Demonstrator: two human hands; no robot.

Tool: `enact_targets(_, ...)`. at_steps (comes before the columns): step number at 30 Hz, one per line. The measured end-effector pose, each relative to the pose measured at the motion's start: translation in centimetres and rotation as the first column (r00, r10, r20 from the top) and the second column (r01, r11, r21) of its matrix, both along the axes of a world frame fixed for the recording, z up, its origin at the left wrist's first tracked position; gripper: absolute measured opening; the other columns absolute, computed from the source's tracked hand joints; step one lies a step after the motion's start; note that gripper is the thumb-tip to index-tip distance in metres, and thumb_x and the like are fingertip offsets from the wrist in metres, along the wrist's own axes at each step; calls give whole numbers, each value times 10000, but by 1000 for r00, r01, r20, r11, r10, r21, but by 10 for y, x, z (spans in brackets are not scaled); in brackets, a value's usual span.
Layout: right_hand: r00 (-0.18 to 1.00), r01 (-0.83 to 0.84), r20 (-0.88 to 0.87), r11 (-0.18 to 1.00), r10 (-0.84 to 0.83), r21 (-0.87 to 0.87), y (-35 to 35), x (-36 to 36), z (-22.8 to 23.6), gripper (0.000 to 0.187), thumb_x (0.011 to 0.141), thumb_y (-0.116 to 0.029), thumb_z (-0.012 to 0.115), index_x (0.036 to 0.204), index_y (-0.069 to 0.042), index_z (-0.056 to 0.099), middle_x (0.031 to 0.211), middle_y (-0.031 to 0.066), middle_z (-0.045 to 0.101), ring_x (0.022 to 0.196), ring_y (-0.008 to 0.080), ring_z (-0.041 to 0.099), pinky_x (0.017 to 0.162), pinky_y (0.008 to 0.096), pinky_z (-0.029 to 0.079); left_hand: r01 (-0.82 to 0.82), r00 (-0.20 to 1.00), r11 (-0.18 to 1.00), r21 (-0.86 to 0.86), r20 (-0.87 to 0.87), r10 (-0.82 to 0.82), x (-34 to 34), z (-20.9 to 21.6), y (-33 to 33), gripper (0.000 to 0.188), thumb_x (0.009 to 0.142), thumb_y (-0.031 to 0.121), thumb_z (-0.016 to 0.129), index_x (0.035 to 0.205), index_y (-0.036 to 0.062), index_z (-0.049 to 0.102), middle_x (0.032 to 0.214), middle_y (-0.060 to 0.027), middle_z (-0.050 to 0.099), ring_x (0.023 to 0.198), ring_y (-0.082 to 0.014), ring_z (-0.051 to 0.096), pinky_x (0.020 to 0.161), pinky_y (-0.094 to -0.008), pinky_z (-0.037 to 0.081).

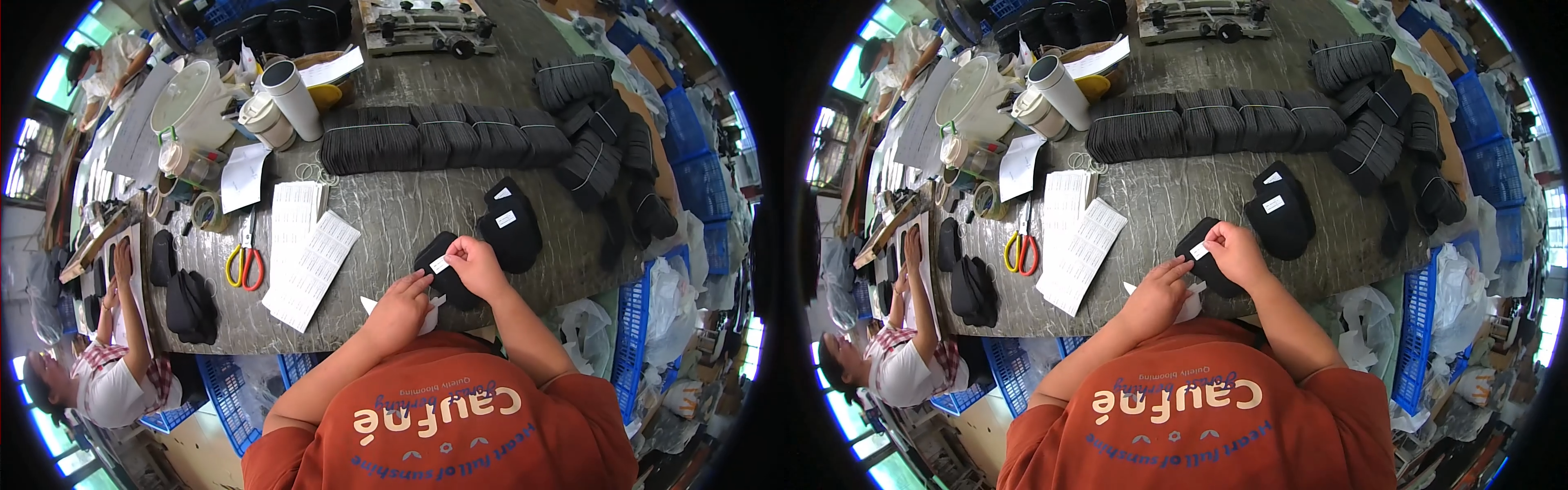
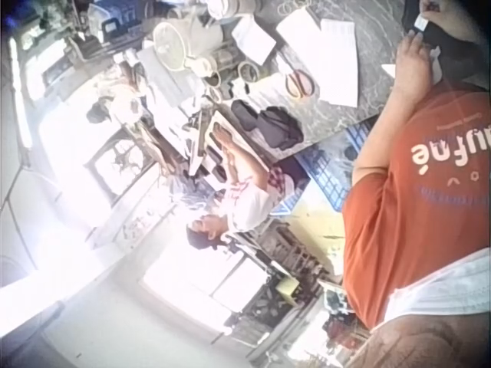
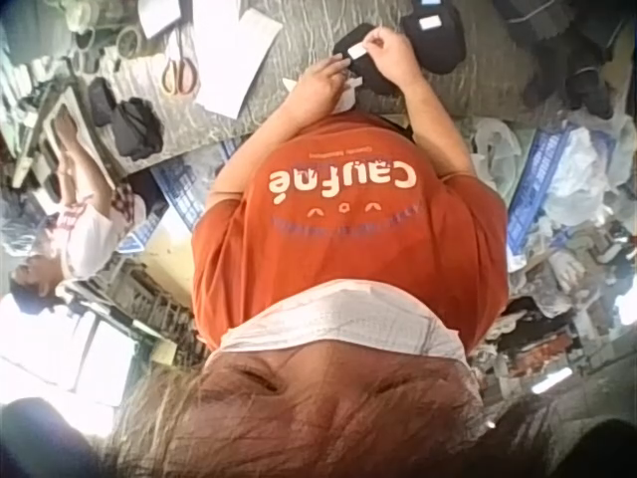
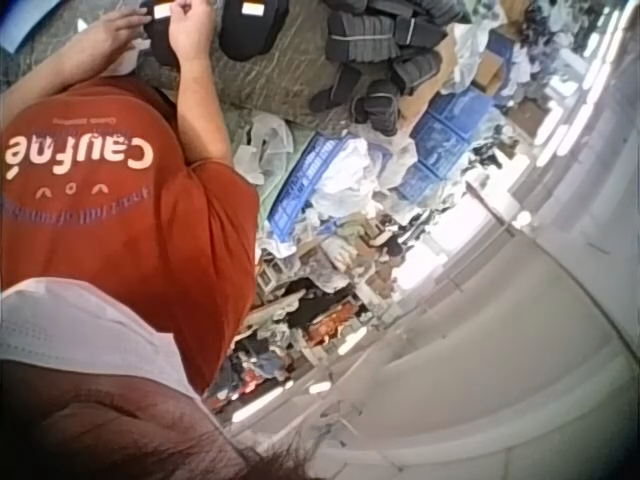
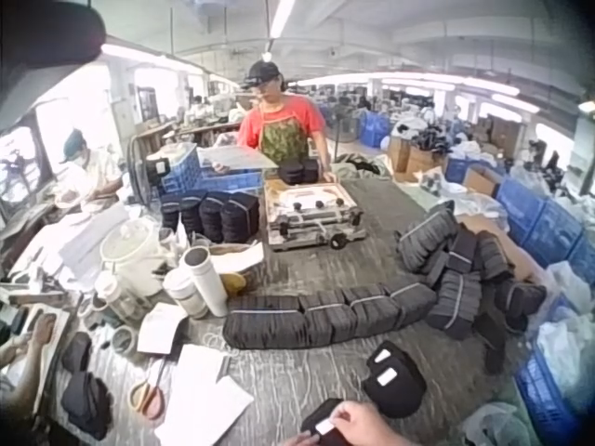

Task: Attaching adhesive labels to fabric shoe upper components and stacking them.

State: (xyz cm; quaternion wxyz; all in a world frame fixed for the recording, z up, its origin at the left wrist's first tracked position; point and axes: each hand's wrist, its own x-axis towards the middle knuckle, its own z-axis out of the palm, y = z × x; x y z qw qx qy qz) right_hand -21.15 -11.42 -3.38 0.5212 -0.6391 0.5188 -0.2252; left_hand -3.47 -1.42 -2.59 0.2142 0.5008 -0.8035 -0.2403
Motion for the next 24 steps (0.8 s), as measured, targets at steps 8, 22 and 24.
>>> enact_targets(8,998,-20,-66,997,15,-70,0,2,-4,58,822,-28,646,811,10,603,704,47,631,633,83,574,588,250,466,3,1000,1000,-12,6,-3,-2,2,-1,153,796,93,629,859,-45,605,1264,-206,547,1203,-347,495,1002,-422,406)
enact_targets(22,968,145,-181,976,-173,-161,2,11,-4,329,717,-56,735,982,-22,543,688,116,648,657,267,654,612,368,506,51,952,999,3,303,-49,-9,3,-5,223,826,163,551,940,-3,647,1365,-153,481,1161,-279,495,1016,-423,357)
enact_targets(24,962,132,-209,969,-176,-208,2,12,-2,331,720,-46,737,982,-17,537,670,108,642,623,242,642,591,349,501,51,951,999,13,306,-52,-10,4,-6,224,830,162,548,945,-2,647,1370,-152,478,1167,-279,492,1017,-424,357)
